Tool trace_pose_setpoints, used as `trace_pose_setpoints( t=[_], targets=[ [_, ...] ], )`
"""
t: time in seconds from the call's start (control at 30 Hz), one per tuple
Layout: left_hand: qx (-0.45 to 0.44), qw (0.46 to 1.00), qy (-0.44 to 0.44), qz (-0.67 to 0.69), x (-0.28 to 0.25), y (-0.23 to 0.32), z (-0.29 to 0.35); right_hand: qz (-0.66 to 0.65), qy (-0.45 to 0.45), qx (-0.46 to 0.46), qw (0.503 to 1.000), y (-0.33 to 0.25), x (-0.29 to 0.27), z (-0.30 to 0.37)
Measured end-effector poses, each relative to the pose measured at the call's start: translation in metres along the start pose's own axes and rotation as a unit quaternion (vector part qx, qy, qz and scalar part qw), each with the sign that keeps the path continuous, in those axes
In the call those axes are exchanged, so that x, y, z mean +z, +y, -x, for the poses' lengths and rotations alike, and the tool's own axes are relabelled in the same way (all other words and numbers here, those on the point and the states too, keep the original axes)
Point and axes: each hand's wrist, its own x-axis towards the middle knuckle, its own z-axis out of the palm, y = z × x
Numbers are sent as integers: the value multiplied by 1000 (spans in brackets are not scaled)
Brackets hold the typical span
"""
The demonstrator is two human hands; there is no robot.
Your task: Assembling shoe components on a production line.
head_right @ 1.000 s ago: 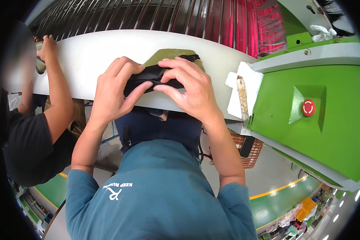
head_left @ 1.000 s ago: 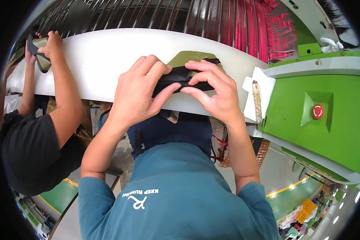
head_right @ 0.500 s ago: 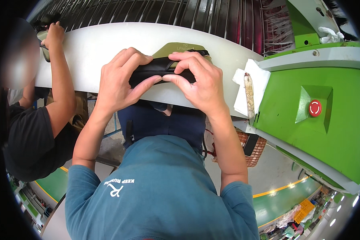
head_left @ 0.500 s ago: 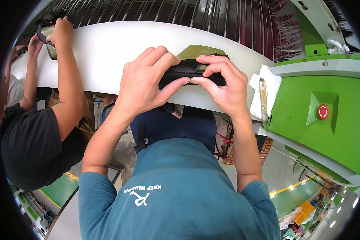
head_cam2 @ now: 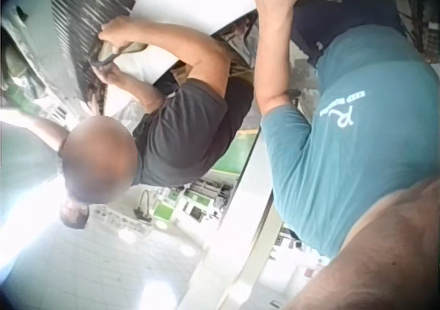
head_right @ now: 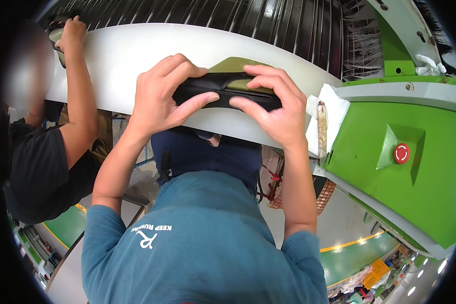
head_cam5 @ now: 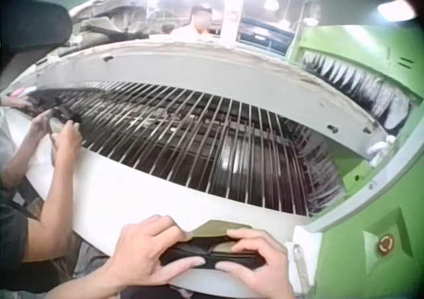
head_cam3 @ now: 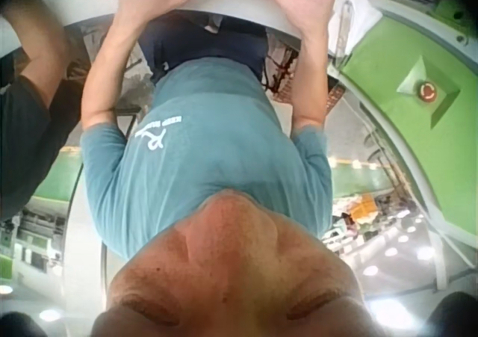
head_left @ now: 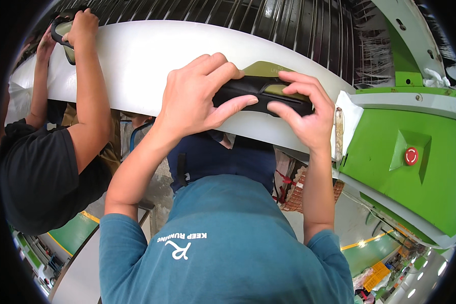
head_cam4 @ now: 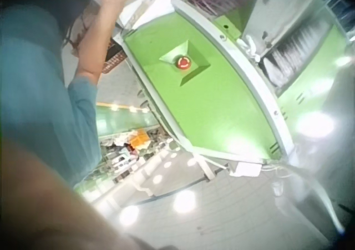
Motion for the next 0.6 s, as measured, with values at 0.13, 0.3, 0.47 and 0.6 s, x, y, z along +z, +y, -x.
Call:
trace_pose_setpoints(
  t=[0.13, 0.3, 0.47, 0.6],
  targets=[
    [-3, 998, 54, -10, 9, -11, 1, 22, -3, -23, 999, 13, 0, 10],
    [-9, 996, 74, -42, 17, -13, -2, 16, 45, -40, 998, 14, 15, 11],
    [-28, 994, 93, -53, 23, -14, -5, 22, 90, -2, 996, 4, 23, 7],
    [-60, 993, 95, -47, 25, -17, -6, 52, 92, -11, 994, 3, 25, 6]
  ],
)
